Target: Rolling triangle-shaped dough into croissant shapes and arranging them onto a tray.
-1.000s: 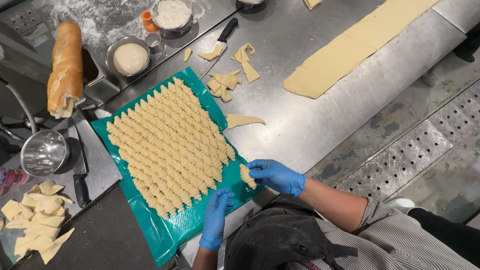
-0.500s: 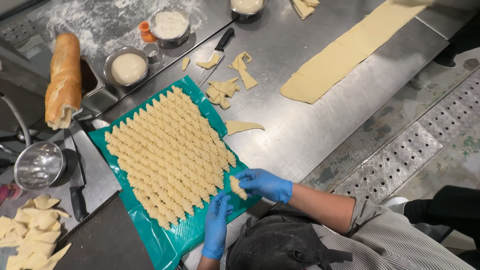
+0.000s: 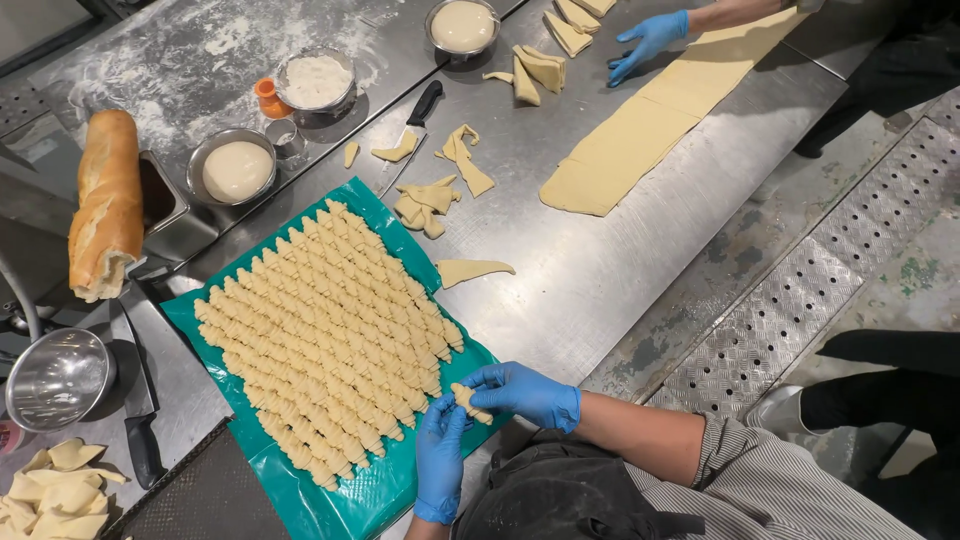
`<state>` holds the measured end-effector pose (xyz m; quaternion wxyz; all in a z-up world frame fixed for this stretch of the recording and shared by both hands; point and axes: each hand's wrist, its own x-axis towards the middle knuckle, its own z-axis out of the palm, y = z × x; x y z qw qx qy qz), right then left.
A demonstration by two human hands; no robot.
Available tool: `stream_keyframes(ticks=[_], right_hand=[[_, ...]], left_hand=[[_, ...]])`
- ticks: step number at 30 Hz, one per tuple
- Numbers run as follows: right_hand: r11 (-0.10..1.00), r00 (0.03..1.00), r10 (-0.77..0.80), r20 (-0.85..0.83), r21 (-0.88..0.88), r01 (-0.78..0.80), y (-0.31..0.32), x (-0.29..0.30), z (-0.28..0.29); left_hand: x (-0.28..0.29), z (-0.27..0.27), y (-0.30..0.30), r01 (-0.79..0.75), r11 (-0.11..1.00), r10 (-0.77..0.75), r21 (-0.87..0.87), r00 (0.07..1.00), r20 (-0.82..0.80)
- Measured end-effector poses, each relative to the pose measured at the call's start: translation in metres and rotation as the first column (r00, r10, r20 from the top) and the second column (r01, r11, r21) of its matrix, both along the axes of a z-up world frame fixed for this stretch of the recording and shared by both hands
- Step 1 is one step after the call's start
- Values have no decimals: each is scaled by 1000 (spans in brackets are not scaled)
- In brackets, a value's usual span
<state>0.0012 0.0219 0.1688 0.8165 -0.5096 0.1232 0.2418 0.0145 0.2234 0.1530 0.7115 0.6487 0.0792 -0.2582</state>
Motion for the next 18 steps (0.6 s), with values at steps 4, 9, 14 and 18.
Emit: stream_keyframes(ticks=[4,9,14,18], right_hand=[[1000,1000,24,12,-5,-24,2,-3,-2],[1000,1000,30,8,9,-30,5,-3,-7],[999,999,18,-46,-50,-20,-5,15,-35],[989,990,-137,42,-51,139,-27,44,-72]], left_hand=[[-3,-12,6,5,1000,-5,-27,1000,25],[-3,-9,10,-3,999,2,-49,1000,-18],[-6,-23,26,-38,998,37,41,999,38],[-16,-37,48,-109,993,115,-47,982,152]])
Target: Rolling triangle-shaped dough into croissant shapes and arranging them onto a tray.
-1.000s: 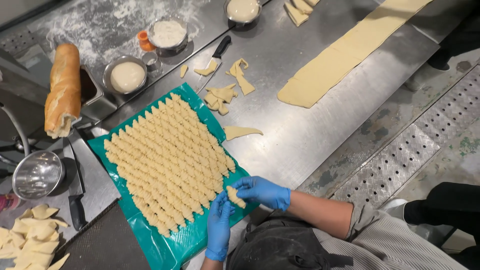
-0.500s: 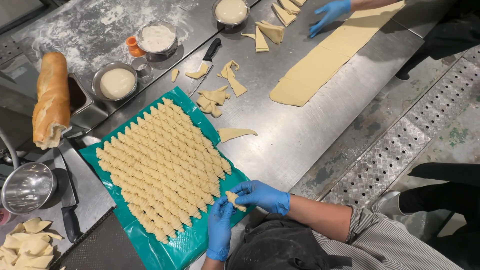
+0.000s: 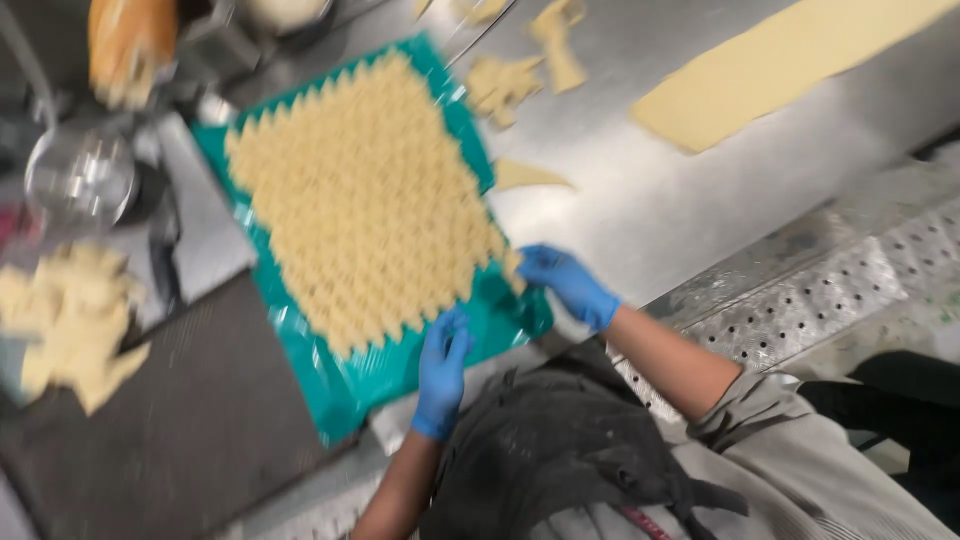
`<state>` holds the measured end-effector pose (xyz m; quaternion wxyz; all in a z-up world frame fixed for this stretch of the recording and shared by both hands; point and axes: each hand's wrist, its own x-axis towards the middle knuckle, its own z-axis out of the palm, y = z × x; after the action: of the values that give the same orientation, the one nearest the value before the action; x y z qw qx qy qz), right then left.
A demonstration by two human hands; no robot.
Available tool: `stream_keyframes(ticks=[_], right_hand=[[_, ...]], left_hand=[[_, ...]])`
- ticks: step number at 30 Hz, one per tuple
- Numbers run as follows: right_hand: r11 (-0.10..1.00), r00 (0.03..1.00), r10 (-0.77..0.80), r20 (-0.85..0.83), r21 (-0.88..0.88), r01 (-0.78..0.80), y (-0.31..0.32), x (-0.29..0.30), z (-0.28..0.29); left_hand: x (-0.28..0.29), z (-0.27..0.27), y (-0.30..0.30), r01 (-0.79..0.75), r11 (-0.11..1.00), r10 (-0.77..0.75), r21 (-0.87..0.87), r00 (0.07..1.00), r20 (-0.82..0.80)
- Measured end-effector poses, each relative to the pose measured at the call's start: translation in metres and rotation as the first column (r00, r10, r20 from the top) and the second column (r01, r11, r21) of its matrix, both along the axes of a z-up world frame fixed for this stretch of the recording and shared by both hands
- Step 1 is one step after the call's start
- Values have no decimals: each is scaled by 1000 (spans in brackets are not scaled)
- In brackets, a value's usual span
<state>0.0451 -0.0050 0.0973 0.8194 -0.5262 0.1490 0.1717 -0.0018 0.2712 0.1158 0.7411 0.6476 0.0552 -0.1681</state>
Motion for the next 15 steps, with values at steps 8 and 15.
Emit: stream_keyframes(ticks=[8,15], right_hand=[[972,998,9,-70,-235,-25,34,45,-25],[738,988,83,130,-675,26,71,22,-48]], left_hand=[[20,3,40,-350,679,11,645,884,468],[61,-26,71,-337,219,16,916,939,342]])
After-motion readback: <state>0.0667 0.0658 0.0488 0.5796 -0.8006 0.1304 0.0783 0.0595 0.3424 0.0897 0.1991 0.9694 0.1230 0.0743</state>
